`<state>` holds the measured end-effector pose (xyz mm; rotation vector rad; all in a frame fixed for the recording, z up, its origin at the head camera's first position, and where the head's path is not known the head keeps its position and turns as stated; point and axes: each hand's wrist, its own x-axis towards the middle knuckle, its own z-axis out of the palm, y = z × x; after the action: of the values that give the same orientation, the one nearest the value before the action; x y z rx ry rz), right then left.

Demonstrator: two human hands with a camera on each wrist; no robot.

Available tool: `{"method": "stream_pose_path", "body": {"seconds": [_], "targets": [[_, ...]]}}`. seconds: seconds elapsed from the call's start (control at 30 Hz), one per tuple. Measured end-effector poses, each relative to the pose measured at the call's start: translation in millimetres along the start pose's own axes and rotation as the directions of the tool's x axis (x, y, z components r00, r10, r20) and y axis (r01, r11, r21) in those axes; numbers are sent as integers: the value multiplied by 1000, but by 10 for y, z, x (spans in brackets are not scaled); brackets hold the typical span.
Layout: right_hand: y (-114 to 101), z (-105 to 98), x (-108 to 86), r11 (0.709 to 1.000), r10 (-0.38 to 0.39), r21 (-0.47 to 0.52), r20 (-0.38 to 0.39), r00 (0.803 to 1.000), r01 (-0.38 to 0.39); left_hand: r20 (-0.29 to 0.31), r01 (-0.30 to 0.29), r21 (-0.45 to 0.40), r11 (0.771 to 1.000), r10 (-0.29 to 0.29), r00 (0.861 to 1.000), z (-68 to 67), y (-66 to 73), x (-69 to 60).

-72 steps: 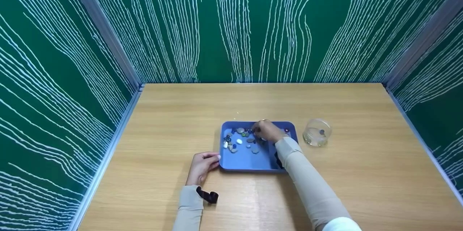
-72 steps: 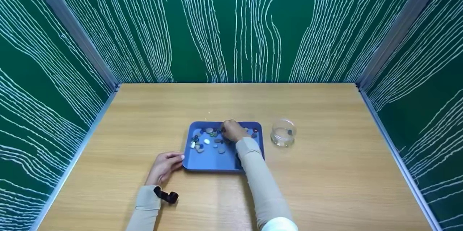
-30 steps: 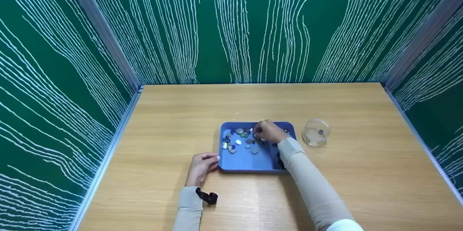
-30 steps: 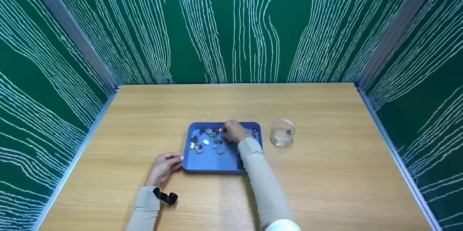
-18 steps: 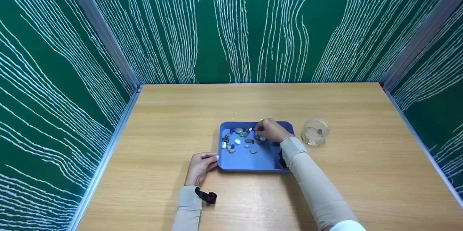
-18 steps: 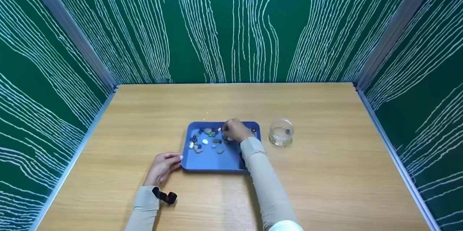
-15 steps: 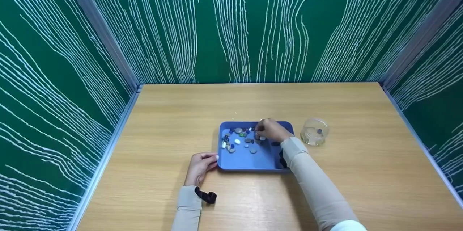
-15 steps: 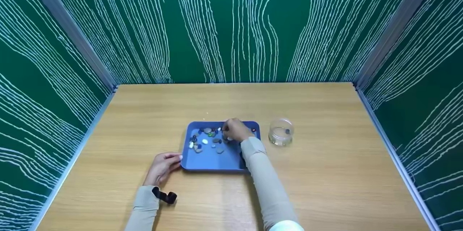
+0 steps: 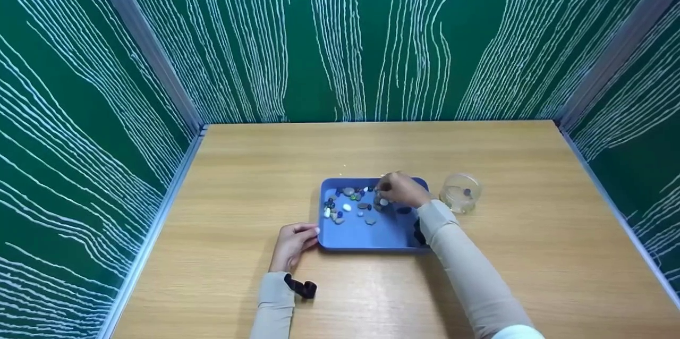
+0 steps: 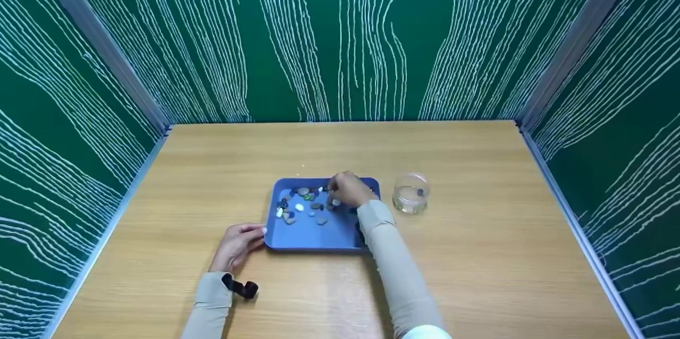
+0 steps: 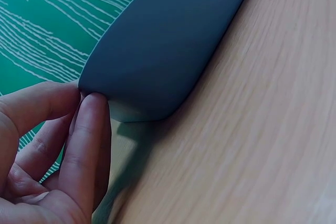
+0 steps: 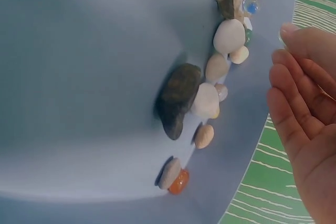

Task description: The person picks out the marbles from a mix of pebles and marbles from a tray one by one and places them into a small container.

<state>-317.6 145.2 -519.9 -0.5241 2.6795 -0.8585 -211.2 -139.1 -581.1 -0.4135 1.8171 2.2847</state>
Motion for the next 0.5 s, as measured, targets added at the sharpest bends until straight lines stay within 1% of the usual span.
{"method": "stream_pose_path", "body": {"seconds": [0.17,0.33,0.5], "targets": [[14,-45,-28,1000,17,-4,6,1000,-17,3,-2,-3,1000,2,1000,-9,-9,-2],[57,-99,-51,1000,3,-14,1,1000,-3,-1,-1,4,1000,1,1000,-18,-2,-12],[94,-164,-85,1000,-20,-7,-25,999,20,-5,-1,-8,1000,1,1000,-7,17,-25]]}}
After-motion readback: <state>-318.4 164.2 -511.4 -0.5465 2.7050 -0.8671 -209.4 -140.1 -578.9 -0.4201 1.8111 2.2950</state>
